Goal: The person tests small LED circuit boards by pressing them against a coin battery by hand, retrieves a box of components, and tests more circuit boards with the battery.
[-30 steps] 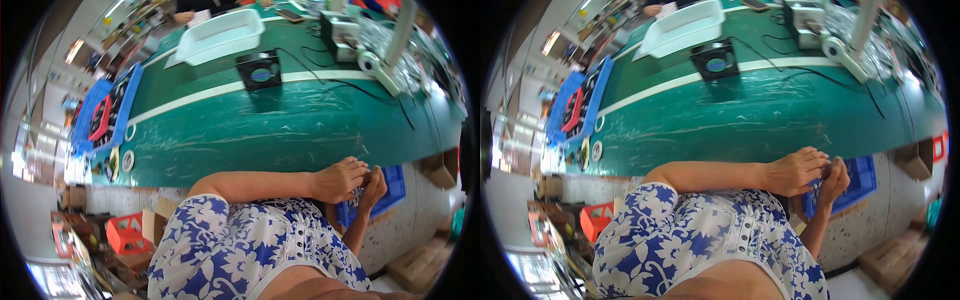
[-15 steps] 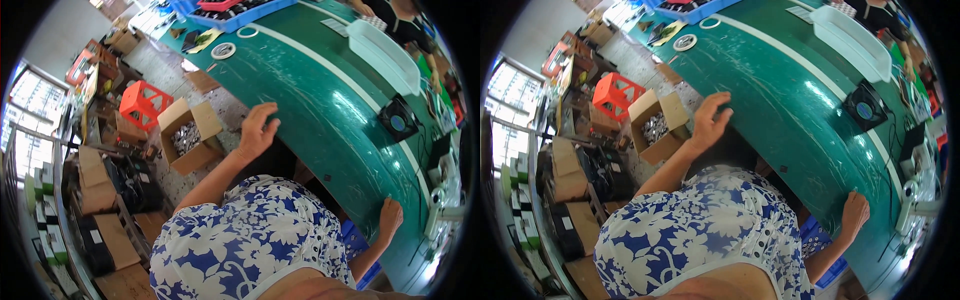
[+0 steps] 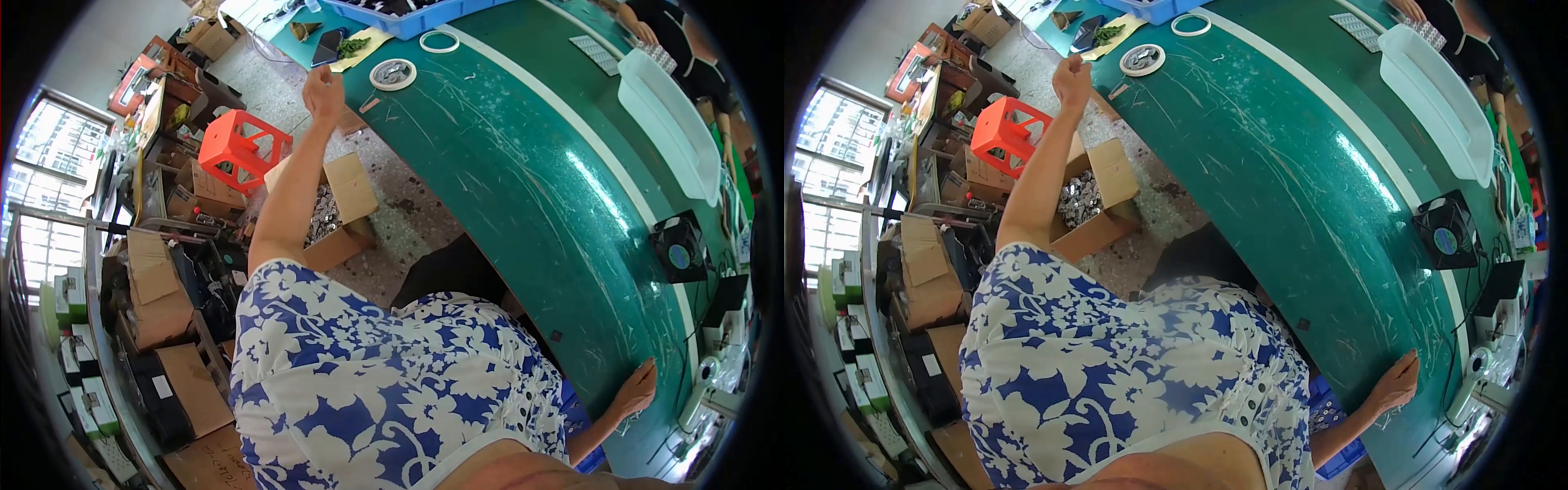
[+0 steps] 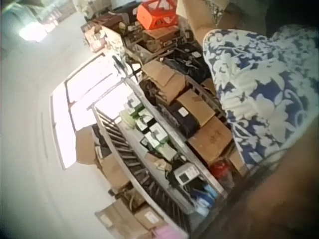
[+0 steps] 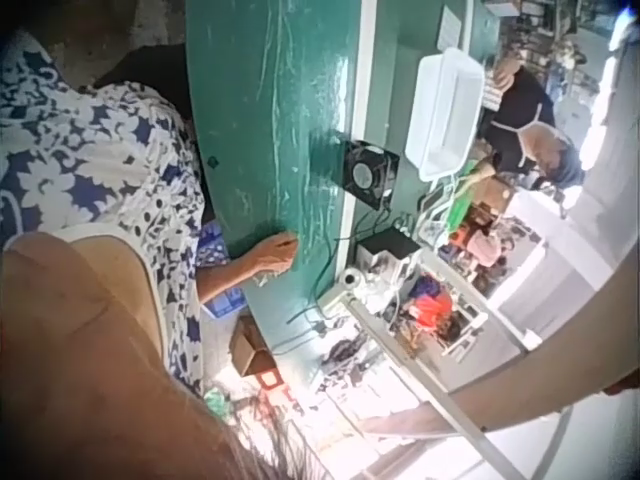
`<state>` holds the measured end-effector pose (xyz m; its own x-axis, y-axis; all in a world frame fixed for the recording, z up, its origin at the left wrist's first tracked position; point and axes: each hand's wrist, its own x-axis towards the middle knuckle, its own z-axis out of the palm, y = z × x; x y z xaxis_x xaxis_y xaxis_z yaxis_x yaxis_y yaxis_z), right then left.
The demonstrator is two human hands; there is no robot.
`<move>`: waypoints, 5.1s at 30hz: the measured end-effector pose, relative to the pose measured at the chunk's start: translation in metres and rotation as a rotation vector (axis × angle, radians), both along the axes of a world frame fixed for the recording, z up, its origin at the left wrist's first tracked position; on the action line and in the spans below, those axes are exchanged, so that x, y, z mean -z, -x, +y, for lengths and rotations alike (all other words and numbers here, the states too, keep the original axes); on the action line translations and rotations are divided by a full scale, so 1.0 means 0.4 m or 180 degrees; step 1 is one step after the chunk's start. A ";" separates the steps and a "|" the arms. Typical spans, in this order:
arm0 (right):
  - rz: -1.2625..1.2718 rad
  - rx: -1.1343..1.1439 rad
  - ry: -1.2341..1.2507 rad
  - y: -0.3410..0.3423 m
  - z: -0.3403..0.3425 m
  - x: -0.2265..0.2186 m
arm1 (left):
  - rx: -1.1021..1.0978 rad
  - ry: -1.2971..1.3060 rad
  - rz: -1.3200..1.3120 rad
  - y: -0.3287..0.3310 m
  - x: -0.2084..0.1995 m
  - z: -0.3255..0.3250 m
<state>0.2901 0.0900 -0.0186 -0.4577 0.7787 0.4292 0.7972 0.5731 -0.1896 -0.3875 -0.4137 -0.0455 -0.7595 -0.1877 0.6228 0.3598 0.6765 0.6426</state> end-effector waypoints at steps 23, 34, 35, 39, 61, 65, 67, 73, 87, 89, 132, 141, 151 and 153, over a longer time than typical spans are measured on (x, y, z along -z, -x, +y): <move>-0.0156 0.0398 -0.0262 0.017 0.006 0.019 | -0.0164 0.2933 -0.0963 0.383 -0.042 0.142; 0.0594 0.0411 -0.0206 -0.009 0.028 0.025 | 0.1252 -0.2236 -0.1635 0.173 -0.104 -0.020; 0.0584 0.0384 -0.0139 -0.017 0.050 0.036 | 0.1747 -0.2906 -0.1662 0.127 -0.089 -0.056; 0.1074 0.0121 -0.0447 0.012 0.028 0.004 | 0.2764 -0.4660 -0.1865 -0.168 -0.088 0.008; 0.0525 -0.2415 0.0940 0.369 -0.258 -0.070 | 0.0389 0.3639 -0.1196 0.224 -0.137 0.107; 0.0737 -0.2119 0.2696 0.368 -0.196 -0.092 | 0.1052 0.1496 -0.1638 0.120 -0.254 0.107; 0.0862 -0.1709 0.3997 0.394 -0.178 -0.137 | 0.1709 -0.0010 -0.2325 -0.114 -0.293 0.291; 0.1435 -0.3525 0.3704 0.733 -0.255 -0.281 | 0.2608 -0.3160 -0.4687 -0.741 -0.328 0.600; 0.0891 -0.4134 0.1753 1.199 -0.716 -0.344 | 0.2880 -0.5640 -0.4632 -0.431 -0.498 0.100; 0.0926 -0.3893 0.2164 1.368 -0.834 -0.367 | 0.2971 -0.5979 -0.4224 -0.300 -0.517 -0.016; 0.2732 0.0180 0.5457 1.384 -1.112 -0.243 | 0.3865 -0.0222 -0.2330 0.198 -0.308 -0.078; 0.3610 0.0446 0.5279 1.307 -1.109 -0.281 | 0.4243 0.0068 -0.2212 -0.065 -0.315 -0.030; 0.3246 0.2652 0.2513 0.308 -1.028 -0.448 | 0.3690 0.1437 0.0212 0.168 -0.178 0.134; 0.2983 0.3077 0.2314 -0.003 -1.142 -0.347 | 0.3776 0.2140 0.0434 0.171 -0.160 0.137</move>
<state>0.2913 -0.3667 0.1204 0.5427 0.7730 -0.3286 0.2362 -0.5159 -0.8234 -0.4557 -0.3590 0.0185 -0.1769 0.8917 0.4167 0.9697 0.0854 0.2291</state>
